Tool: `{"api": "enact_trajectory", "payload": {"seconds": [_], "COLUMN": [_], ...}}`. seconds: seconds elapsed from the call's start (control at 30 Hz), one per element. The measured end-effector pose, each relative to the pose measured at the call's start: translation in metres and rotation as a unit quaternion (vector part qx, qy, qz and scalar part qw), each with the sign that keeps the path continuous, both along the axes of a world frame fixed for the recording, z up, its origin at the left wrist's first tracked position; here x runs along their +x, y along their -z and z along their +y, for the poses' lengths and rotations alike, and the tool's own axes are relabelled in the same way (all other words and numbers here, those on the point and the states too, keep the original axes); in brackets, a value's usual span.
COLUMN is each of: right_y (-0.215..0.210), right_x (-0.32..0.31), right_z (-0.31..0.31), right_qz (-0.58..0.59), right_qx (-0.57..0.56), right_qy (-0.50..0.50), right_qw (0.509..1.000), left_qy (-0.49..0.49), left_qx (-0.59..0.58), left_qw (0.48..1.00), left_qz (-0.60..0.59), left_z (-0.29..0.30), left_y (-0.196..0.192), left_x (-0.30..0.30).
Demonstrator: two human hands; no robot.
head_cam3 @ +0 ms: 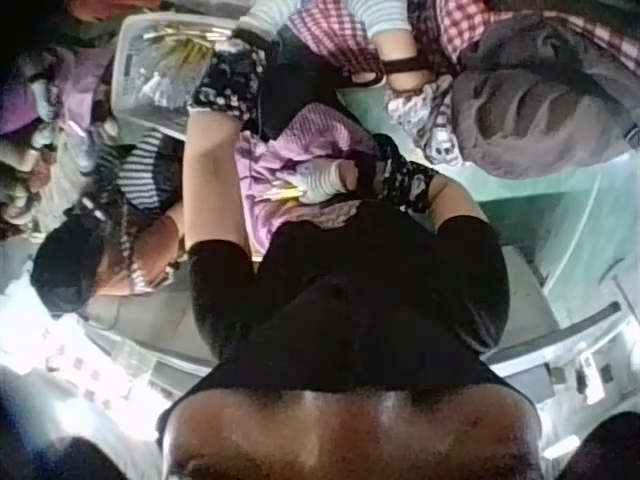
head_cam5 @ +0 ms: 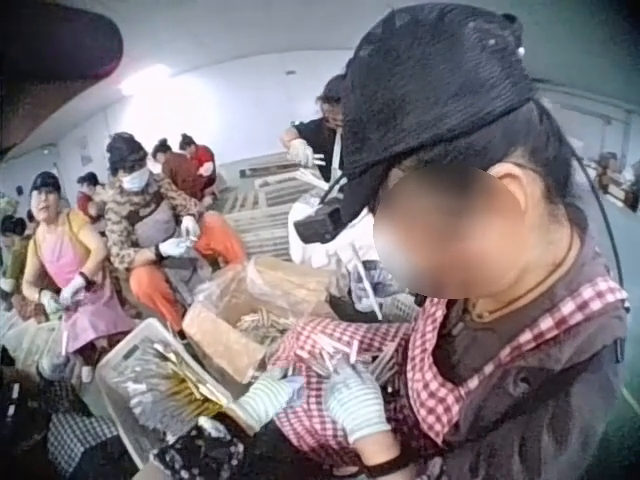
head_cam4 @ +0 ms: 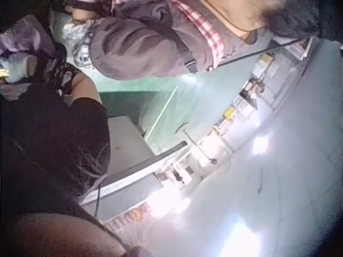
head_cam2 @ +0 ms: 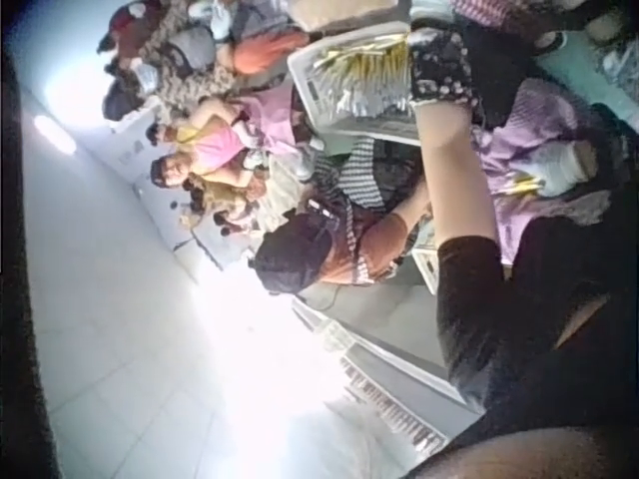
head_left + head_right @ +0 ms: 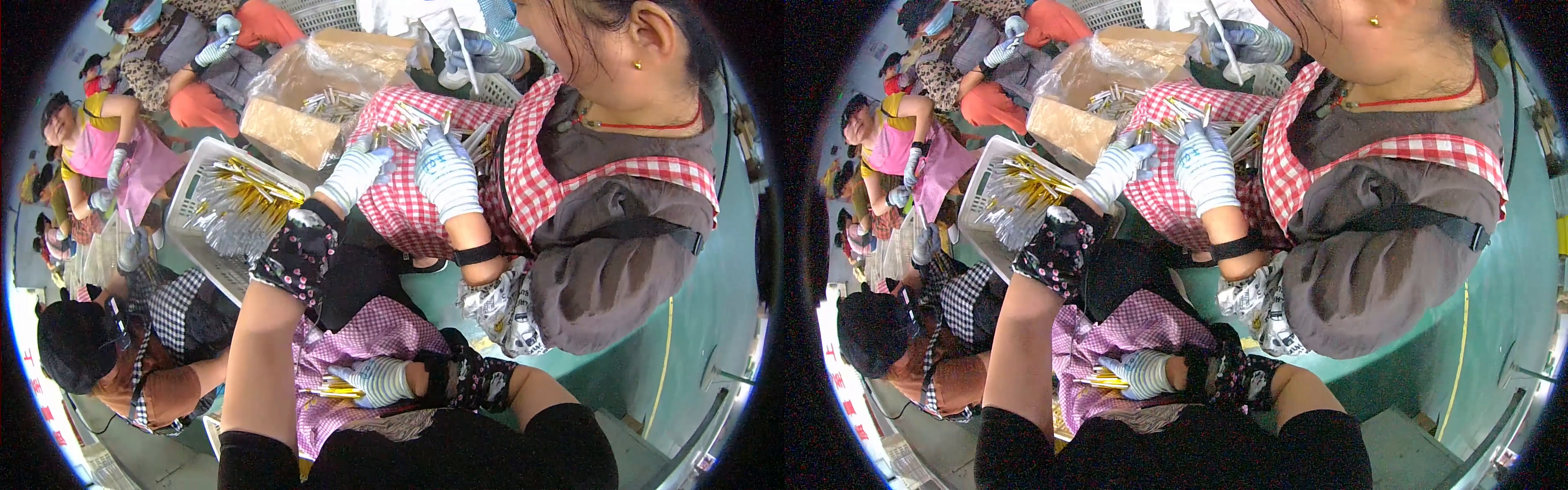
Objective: The person gathers gold tubes by hand, aligns them into a bundle, and slides silver ferrules onto the ends of the tubes. They then place the assembled tubes into a white plastic basket and repeat the process.
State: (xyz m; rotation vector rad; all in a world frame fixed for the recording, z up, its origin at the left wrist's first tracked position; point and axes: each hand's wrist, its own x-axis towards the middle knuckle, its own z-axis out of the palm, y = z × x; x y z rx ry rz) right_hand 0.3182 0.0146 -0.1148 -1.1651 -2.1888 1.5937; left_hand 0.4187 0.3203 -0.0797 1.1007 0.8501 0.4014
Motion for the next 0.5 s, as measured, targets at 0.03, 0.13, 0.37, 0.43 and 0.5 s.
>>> {"api": "enact_trajectory", "payload": {"seconds": [0.03, 0.13, 0.37, 0.43, 0.5], "right_y": [-0.002, -0.005, -0.017, -0.015, -0.011], "right_x": [0.003, 0.006, 0.017, 0.013, 0.012], "right_z": [0.001, 0.003, 0.011, 0.010, 0.008], "right_qz": [0.004, 0.013, 0.002, 0.002, 0.004], "right_qx": [-0.010, -0.003, -0.012, -0.008, 0.008], "right_qy": [0.004, -0.007, -0.032, -0.040, -0.049], "right_qw": [1.000, 1.000, 0.999, 0.999, 0.999], "left_qy": [0.005, 0.195, 0.114, 0.112, 0.124], "left_qx": [0.021, 0.324, 0.109, 0.238, 0.345], "left_qw": [1.000, 0.922, 0.981, 0.958, 0.928], "left_qz": [0.020, 0.087, -0.115, -0.114, -0.067], "left_z": [-0.002, 0.011, 0.002, 0.002, -0.005], "left_y": [0.002, 0.000, 0.020, 0.035, 0.041], "left_x": [0.008, 0.016, 0.034, 0.016, -0.021]}}
